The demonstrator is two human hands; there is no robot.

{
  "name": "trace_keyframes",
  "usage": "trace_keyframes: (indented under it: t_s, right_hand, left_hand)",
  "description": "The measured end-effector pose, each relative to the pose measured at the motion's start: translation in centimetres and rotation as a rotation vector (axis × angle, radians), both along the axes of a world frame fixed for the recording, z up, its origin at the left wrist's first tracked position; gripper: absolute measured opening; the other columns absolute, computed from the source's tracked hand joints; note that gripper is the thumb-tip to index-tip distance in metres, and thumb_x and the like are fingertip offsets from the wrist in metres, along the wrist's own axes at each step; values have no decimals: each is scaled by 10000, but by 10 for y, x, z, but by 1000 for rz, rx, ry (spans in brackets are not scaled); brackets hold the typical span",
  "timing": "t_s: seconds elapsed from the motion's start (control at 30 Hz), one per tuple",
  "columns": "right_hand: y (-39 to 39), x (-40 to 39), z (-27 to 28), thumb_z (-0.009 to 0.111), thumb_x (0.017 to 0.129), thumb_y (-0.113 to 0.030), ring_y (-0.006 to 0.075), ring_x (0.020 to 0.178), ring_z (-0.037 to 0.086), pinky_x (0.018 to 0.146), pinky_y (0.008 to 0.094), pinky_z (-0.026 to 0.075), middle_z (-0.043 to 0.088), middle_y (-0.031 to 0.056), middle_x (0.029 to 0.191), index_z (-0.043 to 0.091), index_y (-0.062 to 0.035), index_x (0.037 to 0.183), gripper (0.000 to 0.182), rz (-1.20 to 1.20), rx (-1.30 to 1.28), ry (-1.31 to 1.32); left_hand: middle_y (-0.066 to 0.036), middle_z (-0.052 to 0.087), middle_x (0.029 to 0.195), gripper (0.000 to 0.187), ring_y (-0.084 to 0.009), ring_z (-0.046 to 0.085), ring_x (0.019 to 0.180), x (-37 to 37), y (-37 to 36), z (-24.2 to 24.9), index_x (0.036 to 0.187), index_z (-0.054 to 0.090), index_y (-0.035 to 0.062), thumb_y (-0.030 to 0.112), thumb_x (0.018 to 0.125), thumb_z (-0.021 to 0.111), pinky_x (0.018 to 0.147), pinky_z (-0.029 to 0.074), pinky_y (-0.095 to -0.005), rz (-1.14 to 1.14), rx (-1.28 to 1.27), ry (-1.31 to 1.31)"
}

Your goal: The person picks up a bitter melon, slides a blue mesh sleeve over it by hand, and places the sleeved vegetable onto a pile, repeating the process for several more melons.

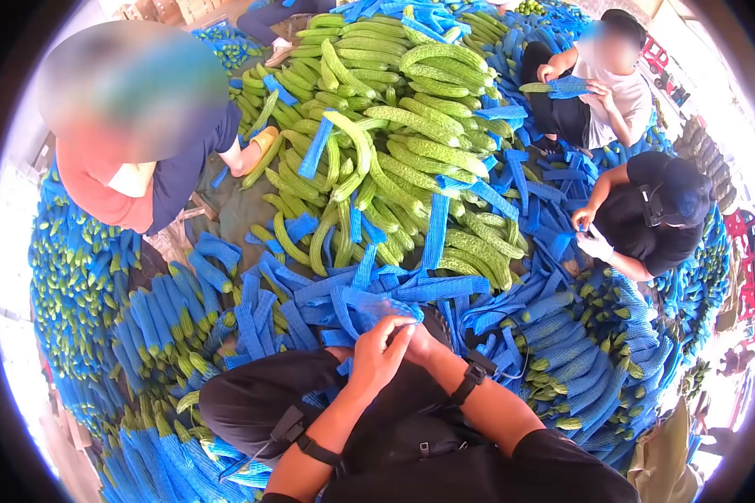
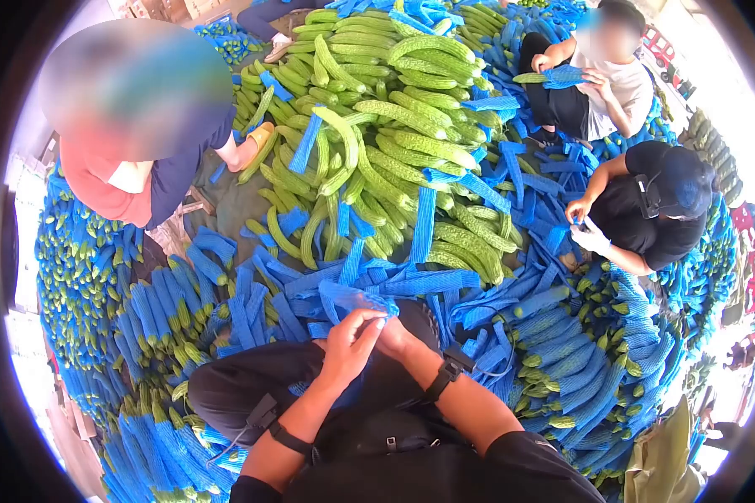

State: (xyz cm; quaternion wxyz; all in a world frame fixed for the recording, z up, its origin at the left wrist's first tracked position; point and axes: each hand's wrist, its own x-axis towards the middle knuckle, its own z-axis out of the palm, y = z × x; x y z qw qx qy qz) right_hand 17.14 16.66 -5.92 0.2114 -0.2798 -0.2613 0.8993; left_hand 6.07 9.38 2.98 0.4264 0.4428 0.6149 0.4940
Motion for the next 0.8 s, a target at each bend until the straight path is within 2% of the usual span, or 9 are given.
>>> trace_keyframes:
  t_s: [0.03,0.1,0.17,0.33,0.5,0.57,0.63,0.7,0.8]
  right_hand:
    - [7,-2,-4,502,1062,-244,231,1071,655,950,389,544,655,97,1207,612,-55,1258,294,0,-3,-2]
    - [30,-9,-22,495,1072,-275,248,1121,646,973,368,529,645,122,1271,586,-41,1320,353,28,1512,-325]
    - [51,-15,-41,519,1059,-205,231,1166,630,991,347,517,602,158,1372,548,-47,1406,383,275,1325,-389]
    - [69,-26,-50,535,1049,-171,220,1162,627,989,345,516,586,165,1394,511,-61,1452,418,-131,709,-145]
    - [101,-36,-48,547,1041,-143,212,1159,625,987,343,515,573,171,1411,482,-73,1488,458,-372,564,-55]
    - [123,-33,-37,561,1036,-121,225,1147,625,977,342,517,558,169,1421,380,-42,1549,549,-523,132,-199]
    - [151,-31,-80,723,922,-65,363,1186,622,979,403,527,586,238,1353,368,-22,1527,703,-586,1358,-858]
    - [197,-28,-101,779,868,-106,406,1199,602,1006,447,512,569,272,1346,371,8,1511,770,-550,1343,-1014]
    - [243,-24,-78,753,885,-283,451,1211,559,1070,501,465,572,260,1315,419,-3,1469,729,-212,1623,-1297]
  left_hand:
    - [-70,732,1017,222,-91,650,898,-1,3,2,1172,679,2,153,1015,636,804,514,-253,-78,2,45]
    - [-43,714,988,214,-79,630,867,1,3,-6,1176,672,9,153,1024,623,772,501,-241,-110,-44,23]
    - [-9,679,901,207,-55,582,772,5,3,-13,1166,679,18,159,1025,624,691,473,-225,-114,-151,-109]
    - [35,602,783,185,-31,508,672,13,25,-16,1149,690,38,158,1035,609,592,421,-215,-132,-163,-345]
    - [31,589,785,187,-43,509,659,-2,44,-24,1172,680,51,155,1047,587,577,437,-228,-254,-221,-437]
    - [1,625,871,253,-79,608,770,-10,52,-33,1265,638,55,188,1059,578,675,517,-251,-252,-314,-530]
    - [-18,645,939,299,-98,633,849,-17,49,-37,1312,606,50,209,1060,578,735,534,-267,-174,-311,-530]
    - [-38,664,1006,349,-117,659,928,-26,37,-41,1359,574,46,230,1062,579,794,551,-282,-89,-308,-521]
    - [-59,682,1091,381,-149,672,1049,-41,0,-50,1381,564,52,264,1064,580,858,560,-303,-99,-464,-585]
